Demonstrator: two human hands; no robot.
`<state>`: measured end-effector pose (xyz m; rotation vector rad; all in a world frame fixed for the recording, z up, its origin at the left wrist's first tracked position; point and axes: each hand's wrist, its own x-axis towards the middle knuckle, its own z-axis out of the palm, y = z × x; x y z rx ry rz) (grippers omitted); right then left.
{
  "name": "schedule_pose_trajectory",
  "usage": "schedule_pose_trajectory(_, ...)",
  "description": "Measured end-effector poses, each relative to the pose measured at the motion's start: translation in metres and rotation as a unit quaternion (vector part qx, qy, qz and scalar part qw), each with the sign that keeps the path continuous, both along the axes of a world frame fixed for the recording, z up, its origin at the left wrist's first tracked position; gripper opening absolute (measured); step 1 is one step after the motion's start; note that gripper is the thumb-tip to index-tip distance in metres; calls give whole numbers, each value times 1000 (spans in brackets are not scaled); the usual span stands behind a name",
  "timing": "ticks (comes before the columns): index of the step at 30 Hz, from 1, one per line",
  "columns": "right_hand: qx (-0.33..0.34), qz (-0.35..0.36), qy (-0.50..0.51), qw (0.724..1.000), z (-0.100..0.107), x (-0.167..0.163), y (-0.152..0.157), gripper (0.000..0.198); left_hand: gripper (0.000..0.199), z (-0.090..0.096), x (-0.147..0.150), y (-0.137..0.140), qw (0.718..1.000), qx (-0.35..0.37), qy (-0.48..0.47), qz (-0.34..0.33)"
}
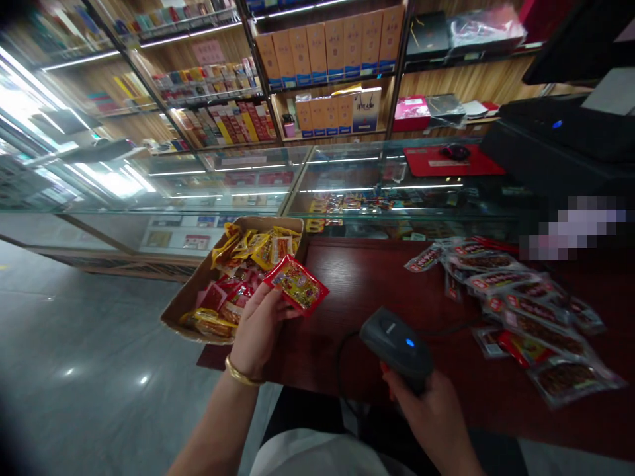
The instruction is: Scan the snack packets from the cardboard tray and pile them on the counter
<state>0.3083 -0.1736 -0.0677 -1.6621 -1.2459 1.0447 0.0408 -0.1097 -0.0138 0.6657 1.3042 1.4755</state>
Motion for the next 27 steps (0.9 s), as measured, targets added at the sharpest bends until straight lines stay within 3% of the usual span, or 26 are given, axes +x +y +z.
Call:
schedule_pose_trajectory(4,4,21,-7,1000,-2,1,1,27,38,-5,6,1,1000,-11,9,-7)
schedule_pose_trajectory(13,18,70,-14,997,-4,10,8,29,48,-13,17,-3,996,6,-87,-34)
schedule_pose_trajectory(19,27,51,-4,998,-4,13,8,30,40,-23,24,-3,978,-67,-180,-83)
schedule_pose_trajectory(23,19,74,2,997,-6,14,7,32,47,-37,32,-3,992,-11,-95,-78)
schedule_pose_trajectory(27,21,62,7,998,-7,4,2,33,35,-53,44,-3,995,69,51,-53)
